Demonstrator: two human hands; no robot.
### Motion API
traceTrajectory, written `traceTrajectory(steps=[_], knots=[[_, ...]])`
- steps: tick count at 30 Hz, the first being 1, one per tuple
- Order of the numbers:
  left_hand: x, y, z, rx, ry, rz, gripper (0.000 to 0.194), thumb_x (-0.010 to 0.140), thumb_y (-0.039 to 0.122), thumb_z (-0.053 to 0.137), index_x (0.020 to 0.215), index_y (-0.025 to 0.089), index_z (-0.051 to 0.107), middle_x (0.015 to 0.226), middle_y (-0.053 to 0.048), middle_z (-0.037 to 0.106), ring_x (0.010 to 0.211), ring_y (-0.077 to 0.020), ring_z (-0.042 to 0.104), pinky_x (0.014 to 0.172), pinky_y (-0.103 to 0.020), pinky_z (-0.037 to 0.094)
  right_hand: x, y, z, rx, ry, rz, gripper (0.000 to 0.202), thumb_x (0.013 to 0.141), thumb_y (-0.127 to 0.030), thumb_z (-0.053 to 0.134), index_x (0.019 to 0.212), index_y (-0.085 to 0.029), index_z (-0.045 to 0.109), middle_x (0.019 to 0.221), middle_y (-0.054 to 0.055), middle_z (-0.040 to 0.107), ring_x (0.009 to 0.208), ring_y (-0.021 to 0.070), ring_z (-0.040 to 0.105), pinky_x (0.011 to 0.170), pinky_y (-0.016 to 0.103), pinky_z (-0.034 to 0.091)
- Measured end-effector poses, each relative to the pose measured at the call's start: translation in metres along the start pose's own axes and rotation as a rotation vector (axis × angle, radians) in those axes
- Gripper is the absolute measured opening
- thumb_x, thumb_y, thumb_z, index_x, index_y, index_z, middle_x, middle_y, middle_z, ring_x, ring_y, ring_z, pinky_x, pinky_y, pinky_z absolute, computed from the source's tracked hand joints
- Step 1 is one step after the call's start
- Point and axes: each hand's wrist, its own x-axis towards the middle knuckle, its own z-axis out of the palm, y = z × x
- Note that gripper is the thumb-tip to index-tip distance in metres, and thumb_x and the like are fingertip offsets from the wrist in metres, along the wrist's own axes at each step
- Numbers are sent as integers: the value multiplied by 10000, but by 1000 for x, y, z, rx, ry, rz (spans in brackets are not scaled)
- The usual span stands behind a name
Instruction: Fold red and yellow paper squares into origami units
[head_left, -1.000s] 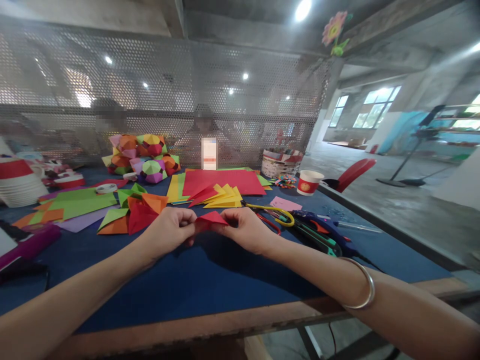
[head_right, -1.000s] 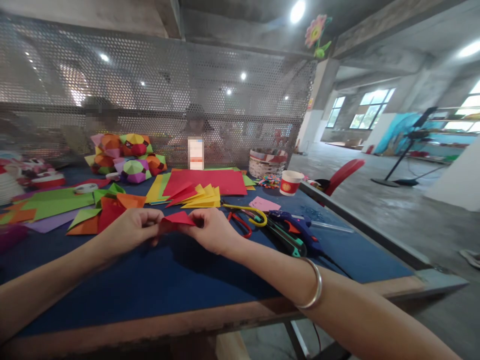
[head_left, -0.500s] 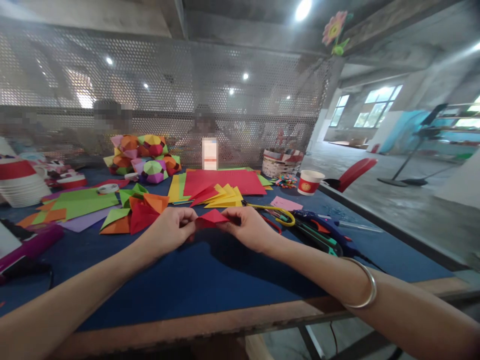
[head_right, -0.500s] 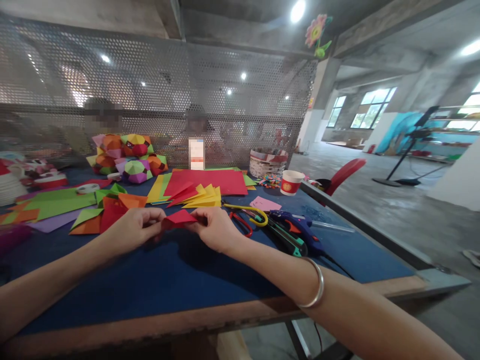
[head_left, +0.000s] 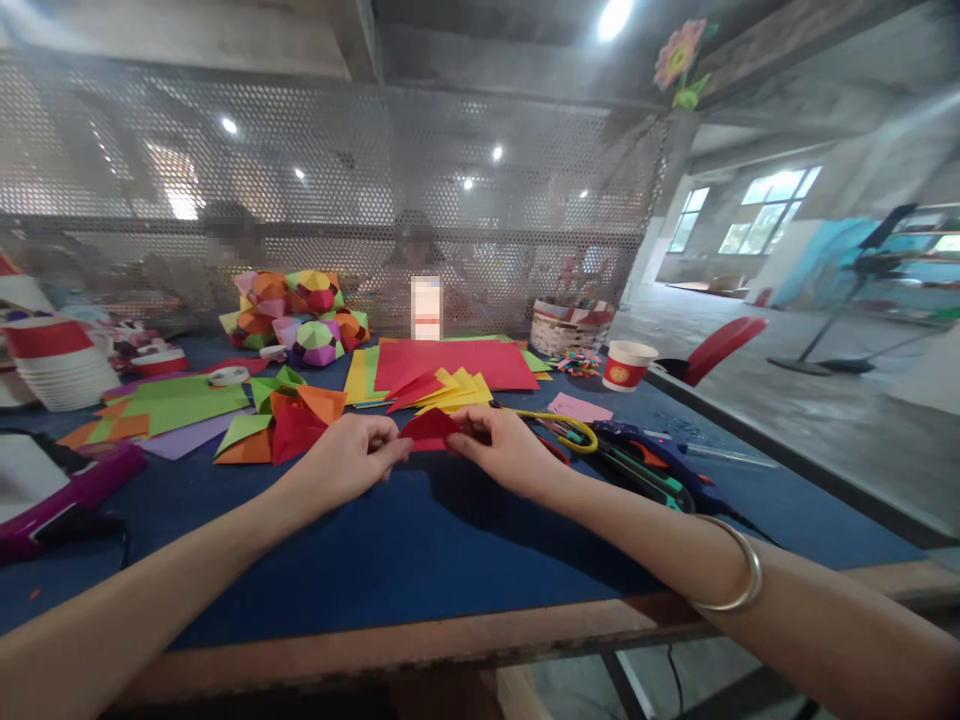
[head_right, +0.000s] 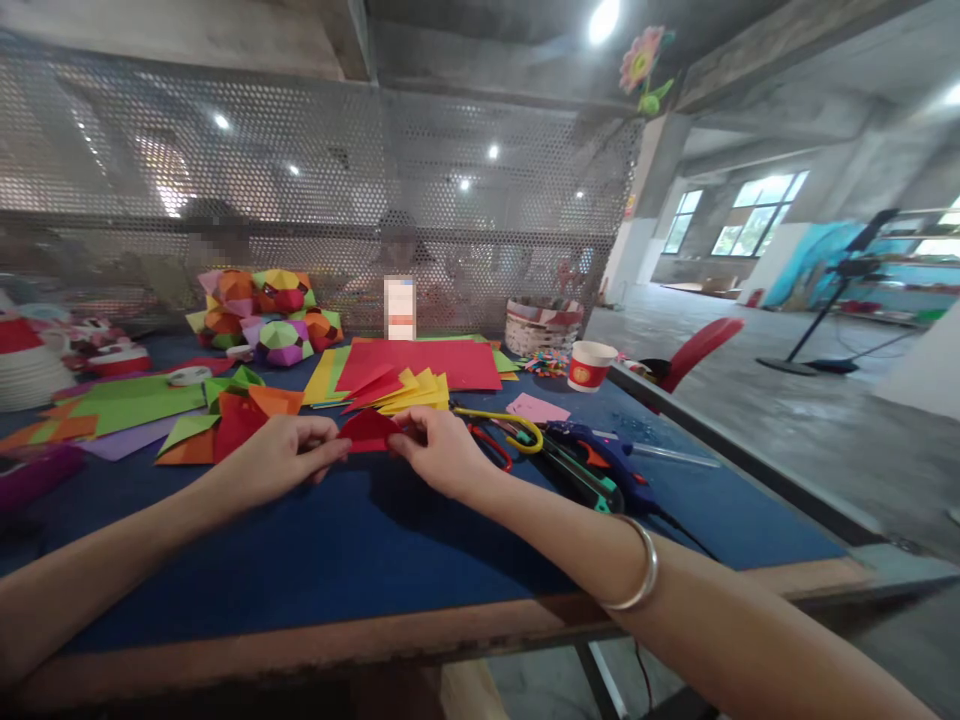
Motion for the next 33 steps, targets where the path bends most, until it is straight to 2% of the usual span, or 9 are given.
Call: traceTrajectory(steps=[6,10,14,17,21,25,27,31,33], knots=[[-2,-2,-2,70,24,11,364,709,569,495,557,239,490,483,10,554,457,-140,470,487,-268,328,1,3,0,-43,18,25,77,912,-204,645,942,-154,696,815,31,743,747,176,653,717,291,470],[-1,-3,-1,71,38,39,381,755,566,504,565,236,514,481,8,572,467,-147,498,500,-274,349,2,3,1,-41,5,29,151,911,-186,654,1053,-143,681,808,24,732,750,176,660,735,298,468],[3,-5,1,-93,88,114,369,719,556,623,794,202,692,724,-41,749,670,-212,672,633,-308,492,-1,-1,4,26,-26,25,176,920,-170,633,1092,-141,655,803,19,717,751,173,668,748,302,487],[6,-6,1,-270,15,133,398,686,498,670,934,193,737,945,-71,814,858,-255,743,757,-338,560,-7,-6,7,56,-72,-42,219,913,-158,625,1132,-170,643,828,4,714,769,169,676,743,294,491],[8,-8,0,-343,6,106,297,640,396,689,855,201,751,854,-45,812,784,-235,745,720,-322,572,-12,-11,8,0,-69,-138,268,919,-209,639,1185,-179,623,829,-6,704,753,166,653,730,296,472],[10,-11,-7,-252,83,42,187,638,308,673,782,209,741,712,-20,775,666,-206,720,638,-289,561,-10,-9,7,-19,-27,-129,287,953,-333,636,1188,-168,619,839,10,712,776,179,656,733,314,464],[13,-14,-16,-149,150,29,182,670,299,653,797,213,750,732,-17,785,676,-207,729,634,-282,568,-7,-6,6,-37,12,-94,255,958,-313,618,1169,-169,625,835,9,713,771,177,650,747,323,467],[22,-25,-42,120,350,12,266,760,270,585,952,225,762,925,-20,825,868,-231,765,812,-314,594,-5,-5,6,-84,58,-51,204,931,-210,593,1127,-172,637,816,4,704,769,174,650,731,315,470],[26,-32,-54,266,405,-15,298,792,254,571,1015,212,765,1005,-54,821,954,-263,760,910,-358,573,-5,-5,6,-99,66,-61,199,916,-188,592,1107,-172,642,835,12,711,778,174,656,724,310,472]])
